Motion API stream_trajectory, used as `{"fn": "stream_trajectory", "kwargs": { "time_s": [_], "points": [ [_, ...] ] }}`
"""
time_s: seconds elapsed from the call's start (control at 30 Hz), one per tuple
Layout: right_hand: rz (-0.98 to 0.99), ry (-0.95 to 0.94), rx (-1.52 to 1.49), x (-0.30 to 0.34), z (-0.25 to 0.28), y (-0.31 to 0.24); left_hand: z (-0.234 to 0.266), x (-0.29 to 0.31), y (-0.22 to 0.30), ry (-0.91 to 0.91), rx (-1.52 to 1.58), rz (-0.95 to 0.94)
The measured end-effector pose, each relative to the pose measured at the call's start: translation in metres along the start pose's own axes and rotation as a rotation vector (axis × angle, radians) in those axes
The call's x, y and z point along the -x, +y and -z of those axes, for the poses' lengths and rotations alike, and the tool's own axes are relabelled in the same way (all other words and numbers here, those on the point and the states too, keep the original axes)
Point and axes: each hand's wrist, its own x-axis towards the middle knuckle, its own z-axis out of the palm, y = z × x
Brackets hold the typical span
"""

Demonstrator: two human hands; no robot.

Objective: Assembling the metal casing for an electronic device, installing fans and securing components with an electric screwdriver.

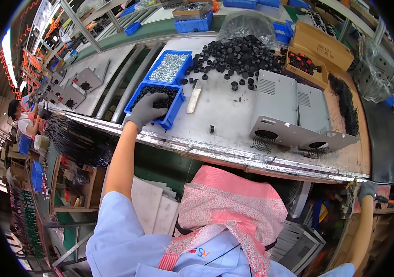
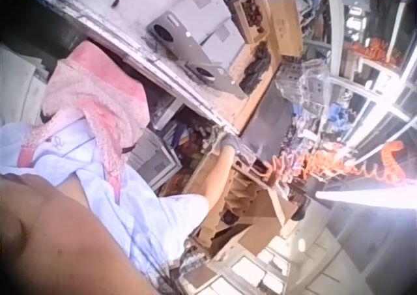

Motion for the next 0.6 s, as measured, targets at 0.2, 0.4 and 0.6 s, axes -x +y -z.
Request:
{"fn": "stream_trajectory", "kwargs": {
  "time_s": [0.2,0.4,0.6],
  "points": [
    [-0.003,-0.052,-0.014,0.018,0.038,-0.016,-0.008,-0.001,-0.006,-0.004,-0.102,0.104],
    [0.02,-0.13,-0.087,0.04,0.048,0.016,0.002,-0.006,-0.029,0.065,0.498,0.175],
    [0.102,-0.042,-0.396,0.17,0.176,-0.007,0.019,-0.015,-0.056,-0.044,1.488,0.422]
  ]
}}
